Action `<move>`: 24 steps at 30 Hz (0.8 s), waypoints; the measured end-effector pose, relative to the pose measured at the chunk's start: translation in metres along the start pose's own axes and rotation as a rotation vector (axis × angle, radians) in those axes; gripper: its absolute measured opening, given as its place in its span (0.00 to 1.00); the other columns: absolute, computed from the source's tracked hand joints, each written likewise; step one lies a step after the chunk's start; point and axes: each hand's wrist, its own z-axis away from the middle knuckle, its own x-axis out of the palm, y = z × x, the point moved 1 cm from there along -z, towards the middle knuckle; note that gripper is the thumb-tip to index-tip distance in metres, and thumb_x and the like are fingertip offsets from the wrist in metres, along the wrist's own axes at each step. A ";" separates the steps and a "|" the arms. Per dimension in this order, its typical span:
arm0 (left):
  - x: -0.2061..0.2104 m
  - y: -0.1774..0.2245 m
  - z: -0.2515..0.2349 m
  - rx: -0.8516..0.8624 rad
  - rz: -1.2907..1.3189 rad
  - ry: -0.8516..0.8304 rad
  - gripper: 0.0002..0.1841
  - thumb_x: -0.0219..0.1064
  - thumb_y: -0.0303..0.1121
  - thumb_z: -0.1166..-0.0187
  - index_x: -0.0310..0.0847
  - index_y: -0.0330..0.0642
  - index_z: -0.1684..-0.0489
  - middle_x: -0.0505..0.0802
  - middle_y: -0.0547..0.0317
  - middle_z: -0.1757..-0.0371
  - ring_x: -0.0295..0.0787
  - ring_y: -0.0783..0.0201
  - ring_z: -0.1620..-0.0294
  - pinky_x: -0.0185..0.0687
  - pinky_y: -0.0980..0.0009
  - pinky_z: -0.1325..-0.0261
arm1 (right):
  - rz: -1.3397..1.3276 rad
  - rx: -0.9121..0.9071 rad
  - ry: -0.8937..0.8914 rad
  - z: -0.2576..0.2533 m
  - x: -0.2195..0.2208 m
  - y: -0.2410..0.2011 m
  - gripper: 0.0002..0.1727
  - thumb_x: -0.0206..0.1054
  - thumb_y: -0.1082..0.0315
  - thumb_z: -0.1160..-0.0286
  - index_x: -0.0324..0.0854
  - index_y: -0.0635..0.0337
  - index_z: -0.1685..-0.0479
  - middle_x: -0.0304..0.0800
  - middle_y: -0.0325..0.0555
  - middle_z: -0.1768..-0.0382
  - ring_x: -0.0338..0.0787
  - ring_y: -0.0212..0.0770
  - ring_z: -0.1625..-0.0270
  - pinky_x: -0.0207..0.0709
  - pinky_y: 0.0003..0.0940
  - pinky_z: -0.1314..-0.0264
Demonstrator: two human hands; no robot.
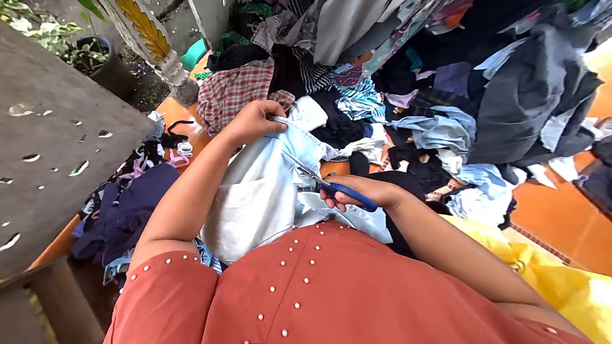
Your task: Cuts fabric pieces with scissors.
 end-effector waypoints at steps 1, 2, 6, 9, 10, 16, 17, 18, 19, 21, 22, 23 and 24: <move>0.000 -0.001 0.000 0.000 0.016 0.006 0.05 0.74 0.26 0.26 0.87 0.35 0.59 0.90 0.60 0.64 0.82 0.75 0.64 0.80 0.75 0.54 | -0.011 -0.002 -0.003 -0.002 0.001 0.000 0.44 0.60 0.18 0.38 0.76 0.54 0.49 0.86 0.26 0.67 0.83 0.21 0.70 0.77 0.19 0.67; 0.000 -0.002 0.000 -0.001 0.028 0.010 0.04 0.74 0.26 0.26 0.87 0.35 0.60 0.90 0.60 0.64 0.82 0.75 0.64 0.80 0.75 0.54 | -0.020 -0.003 -0.008 -0.003 0.002 -0.001 0.44 0.60 0.18 0.39 0.76 0.54 0.50 0.86 0.27 0.67 0.83 0.21 0.70 0.77 0.19 0.67; 0.001 -0.001 0.003 -0.019 0.039 0.033 0.05 0.74 0.26 0.26 0.87 0.35 0.59 0.90 0.60 0.64 0.83 0.75 0.64 0.80 0.74 0.54 | -0.048 0.002 0.023 -0.007 0.009 -0.004 0.42 0.60 0.19 0.38 0.77 0.52 0.52 0.86 0.27 0.68 0.83 0.22 0.71 0.77 0.19 0.68; 0.002 -0.001 0.003 -0.035 0.039 0.046 0.05 0.74 0.26 0.26 0.87 0.35 0.59 0.89 0.59 0.64 0.83 0.75 0.64 0.80 0.74 0.54 | -0.086 0.029 0.075 -0.011 0.016 -0.005 0.37 0.63 0.22 0.37 0.75 0.50 0.56 0.82 0.25 0.72 0.83 0.22 0.72 0.78 0.19 0.68; 0.002 -0.002 0.003 -0.035 0.038 0.045 0.05 0.74 0.26 0.26 0.87 0.35 0.59 0.89 0.60 0.64 0.83 0.75 0.64 0.80 0.74 0.53 | -0.094 0.036 0.089 -0.011 0.018 -0.005 0.37 0.64 0.22 0.38 0.75 0.49 0.57 0.80 0.24 0.73 0.82 0.22 0.73 0.77 0.19 0.69; -0.001 0.000 0.005 -0.097 -0.026 0.044 0.07 0.75 0.27 0.26 0.87 0.34 0.58 0.90 0.58 0.63 0.83 0.73 0.63 0.80 0.71 0.52 | -0.148 0.067 0.140 -0.006 0.026 -0.007 0.33 0.66 0.26 0.35 0.75 0.48 0.61 0.79 0.24 0.79 0.81 0.23 0.78 0.76 0.19 0.74; -0.001 0.001 0.007 -0.123 -0.063 0.069 0.08 0.76 0.28 0.26 0.87 0.34 0.56 0.91 0.56 0.61 0.85 0.70 0.62 0.81 0.69 0.51 | -0.165 0.083 0.172 -0.004 0.029 -0.009 0.28 0.66 0.32 0.31 0.75 0.49 0.62 0.78 0.24 0.80 0.80 0.23 0.80 0.76 0.18 0.76; -0.001 0.005 0.010 -0.152 -0.116 0.119 0.11 0.76 0.29 0.26 0.87 0.34 0.52 0.92 0.52 0.57 0.87 0.65 0.57 0.82 0.64 0.47 | -0.185 0.099 0.197 -0.003 0.032 -0.011 0.23 0.66 0.38 0.28 0.74 0.49 0.62 0.78 0.24 0.81 0.80 0.23 0.82 0.75 0.18 0.78; -0.001 0.011 0.016 -0.169 -0.182 0.195 0.16 0.76 0.31 0.26 0.85 0.33 0.44 0.92 0.46 0.49 0.89 0.57 0.48 0.83 0.57 0.39 | -0.186 0.112 0.215 -0.002 0.034 -0.011 0.20 0.65 0.42 0.25 0.74 0.50 0.61 0.77 0.24 0.81 0.79 0.23 0.82 0.75 0.19 0.78; 0.008 0.031 0.037 -0.112 -0.264 0.408 0.26 0.73 0.34 0.23 0.77 0.29 0.29 0.87 0.36 0.35 0.83 0.44 0.33 0.75 0.47 0.28 | -0.172 0.128 0.223 0.000 0.036 -0.010 0.19 0.64 0.43 0.25 0.74 0.50 0.60 0.78 0.24 0.81 0.79 0.23 0.81 0.75 0.19 0.77; 0.021 0.042 0.053 -0.054 -0.223 0.525 0.24 0.71 0.33 0.22 0.77 0.28 0.30 0.87 0.37 0.37 0.84 0.47 0.36 0.78 0.51 0.31 | -0.162 0.130 0.221 0.000 0.037 -0.009 0.20 0.64 0.42 0.25 0.74 0.50 0.60 0.78 0.24 0.80 0.79 0.23 0.81 0.75 0.19 0.76; 0.042 0.054 0.070 -0.028 -0.094 0.595 0.19 0.66 0.30 0.20 0.78 0.28 0.35 0.89 0.43 0.43 0.86 0.56 0.43 0.82 0.59 0.37 | -0.145 0.130 0.225 -0.001 0.036 -0.009 0.20 0.64 0.42 0.26 0.75 0.50 0.61 0.78 0.24 0.81 0.79 0.23 0.81 0.75 0.20 0.76; 0.068 0.062 0.086 -0.049 0.125 0.587 0.12 0.62 0.27 0.18 0.79 0.30 0.43 0.90 0.51 0.51 0.88 0.65 0.51 0.85 0.65 0.44 | -0.129 0.127 0.229 -0.002 0.035 -0.009 0.20 0.64 0.43 0.25 0.75 0.51 0.61 0.77 0.24 0.81 0.78 0.23 0.81 0.74 0.20 0.76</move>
